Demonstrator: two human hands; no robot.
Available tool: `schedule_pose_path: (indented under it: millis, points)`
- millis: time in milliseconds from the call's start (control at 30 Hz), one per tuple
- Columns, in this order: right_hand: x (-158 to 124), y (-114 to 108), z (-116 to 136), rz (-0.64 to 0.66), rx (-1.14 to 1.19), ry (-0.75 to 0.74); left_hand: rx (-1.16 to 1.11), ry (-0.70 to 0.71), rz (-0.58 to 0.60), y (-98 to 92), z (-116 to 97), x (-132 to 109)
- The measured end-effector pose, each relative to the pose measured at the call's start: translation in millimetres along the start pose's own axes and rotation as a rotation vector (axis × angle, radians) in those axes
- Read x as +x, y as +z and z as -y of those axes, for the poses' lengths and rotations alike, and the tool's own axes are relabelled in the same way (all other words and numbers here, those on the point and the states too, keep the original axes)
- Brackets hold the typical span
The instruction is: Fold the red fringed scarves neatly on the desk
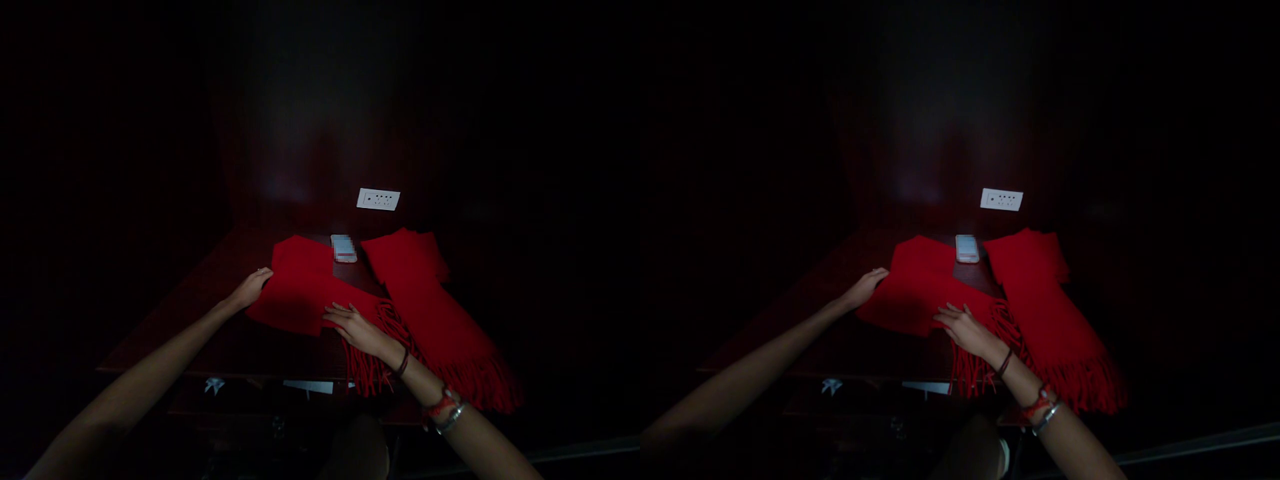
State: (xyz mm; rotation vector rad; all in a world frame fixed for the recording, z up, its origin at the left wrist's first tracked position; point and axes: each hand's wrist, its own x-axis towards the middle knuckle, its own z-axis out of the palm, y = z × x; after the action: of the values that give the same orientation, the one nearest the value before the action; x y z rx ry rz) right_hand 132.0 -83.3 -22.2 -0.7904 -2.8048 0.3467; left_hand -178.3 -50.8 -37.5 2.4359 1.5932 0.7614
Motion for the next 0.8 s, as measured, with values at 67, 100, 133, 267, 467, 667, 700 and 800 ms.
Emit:
schedule_pose_path:
  millis: [67, 100, 133, 267, 467, 667, 700, 800]
  points:
    - [-1.9, -2.0, 1.7, -0.024, -0.010, -0.007, -0.011, 0.028, -0.043, -2.6, -2.6, -4.3]
    - [-3.3, -2.7, 2.4, -0.017, -0.020, -0.017, -0.016, 0.054, -0.040, -4.4, -2.5, -7.1]
    - [-4.8, -3.3, 2.9, 0.001, -0.032, -0.029, -0.022, 0.088, -0.012, -6.6, -1.1, -10.2]
    - [-8.3, -6.8, 3.1, 0.083, -0.057, -0.074, -0.044, 0.203, 0.173, -18.5, 15.1, -22.2]
    - [-6.5, -2.5, -1.6, 0.057, -0.049, -0.096, -0.097, -0.095, 0.031, -30.4, 29.5, -9.6]
    - [-4.8, 2.9, -0.7, 0.006, -0.016, -0.096, -0.081, -0.523, 0.067, -10.2, 7.8, 47.5]
    - [-5.1, 0.1, 1.2, -0.007, 0.026, -0.117, -0.054, -0.534, 0.084, -7.3, 5.7, 56.7]
    - [-10.0, -9.9, 6.8, -0.019, 0.150, -0.176, -0.028, -0.543, 0.093, -5.3, 5.0, 77.2]
